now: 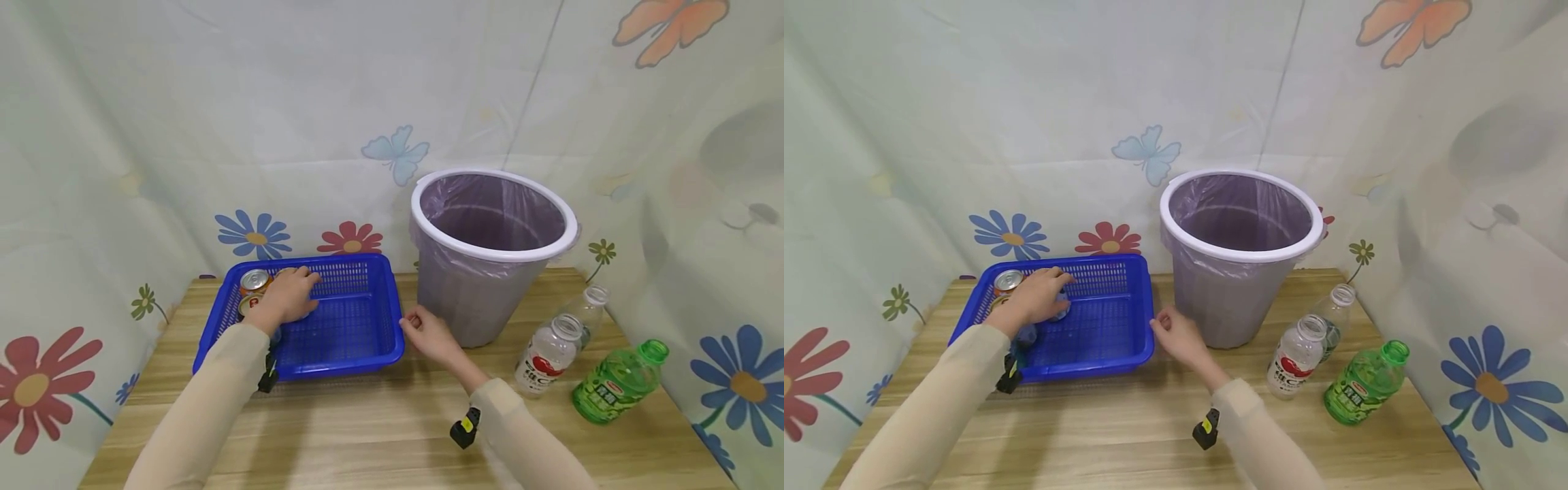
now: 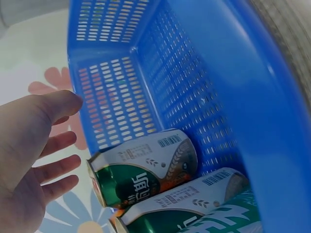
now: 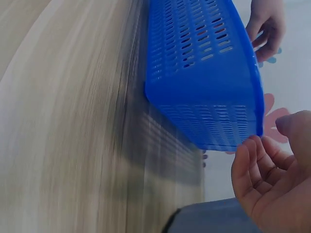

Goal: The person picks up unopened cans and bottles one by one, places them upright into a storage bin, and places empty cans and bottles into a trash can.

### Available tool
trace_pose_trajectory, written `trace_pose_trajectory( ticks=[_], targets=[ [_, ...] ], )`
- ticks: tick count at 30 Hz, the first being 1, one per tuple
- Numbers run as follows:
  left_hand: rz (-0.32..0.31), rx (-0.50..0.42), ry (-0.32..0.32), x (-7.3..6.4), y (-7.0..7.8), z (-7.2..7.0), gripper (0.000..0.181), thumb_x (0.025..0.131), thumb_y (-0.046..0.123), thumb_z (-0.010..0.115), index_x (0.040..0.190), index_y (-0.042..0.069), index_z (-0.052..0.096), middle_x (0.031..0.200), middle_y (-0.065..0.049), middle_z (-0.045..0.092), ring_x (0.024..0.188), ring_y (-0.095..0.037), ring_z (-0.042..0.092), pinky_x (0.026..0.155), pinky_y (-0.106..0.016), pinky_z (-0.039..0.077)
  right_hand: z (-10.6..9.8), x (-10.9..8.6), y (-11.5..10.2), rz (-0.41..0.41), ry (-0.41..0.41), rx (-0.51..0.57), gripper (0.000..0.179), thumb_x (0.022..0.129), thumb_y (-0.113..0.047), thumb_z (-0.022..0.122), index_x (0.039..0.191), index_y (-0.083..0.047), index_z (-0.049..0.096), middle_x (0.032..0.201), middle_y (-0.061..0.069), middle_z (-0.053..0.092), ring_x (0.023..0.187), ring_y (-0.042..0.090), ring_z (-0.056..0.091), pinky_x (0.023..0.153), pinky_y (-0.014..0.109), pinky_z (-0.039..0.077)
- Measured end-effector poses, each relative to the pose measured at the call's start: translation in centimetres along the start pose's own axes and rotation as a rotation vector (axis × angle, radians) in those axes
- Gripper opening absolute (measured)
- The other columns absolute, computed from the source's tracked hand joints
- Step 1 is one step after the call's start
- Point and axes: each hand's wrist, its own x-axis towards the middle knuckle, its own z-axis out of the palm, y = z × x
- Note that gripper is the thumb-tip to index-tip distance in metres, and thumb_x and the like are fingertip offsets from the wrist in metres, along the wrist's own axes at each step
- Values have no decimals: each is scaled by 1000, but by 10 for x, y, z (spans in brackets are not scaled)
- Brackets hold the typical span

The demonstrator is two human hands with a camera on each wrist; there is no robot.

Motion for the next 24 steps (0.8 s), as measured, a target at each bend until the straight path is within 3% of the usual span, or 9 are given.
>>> trace_pose_trajectory(
  ticks=[9, 16, 20, 24],
  targets=[
    [-8, -34, -19, 6, 9, -7, 44, 85, 27, 64, 123, 7, 55, 120, -16, 54, 109, -35, 50, 95, -50, 42, -13, -15, 3, -182, 9, -145, 9, 87, -20, 62, 87, -12, 57, 77, -3, 60, 67, 7, 54, 61, 21, 47],
    [-8, -76, -24, 14, 20, -21, 43, 86, 28, 64, 123, 10, 55, 121, -14, 53, 112, -35, 49, 92, -49, 45, -18, -25, 3, -291, 38, -185, 8, 85, -15, 64, 85, -11, 58, 77, -4, 58, 67, 5, 54, 60, 19, 47],
    [23, -100, -28, 17, 30, -32, 41, 86, 27, 63, 122, 10, 55, 123, -14, 52, 111, -32, 51, 95, -47, 44, -23, -38, 2, -334, 32, -214, 8, 85, -15, 64, 86, -11, 58, 79, -5, 57, 68, 6, 55, 60, 18, 48],
    [65, -105, 12, 21, 39, -42, 40, 86, 25, 64, 122, 9, 55, 121, -13, 53, 110, -30, 52, 96, -45, 44, -28, -47, 1, -378, 62, -229, 7, 84, -13, 65, 88, -11, 59, 81, -4, 58, 70, 8, 58, 61, 20, 50]
  ],
)
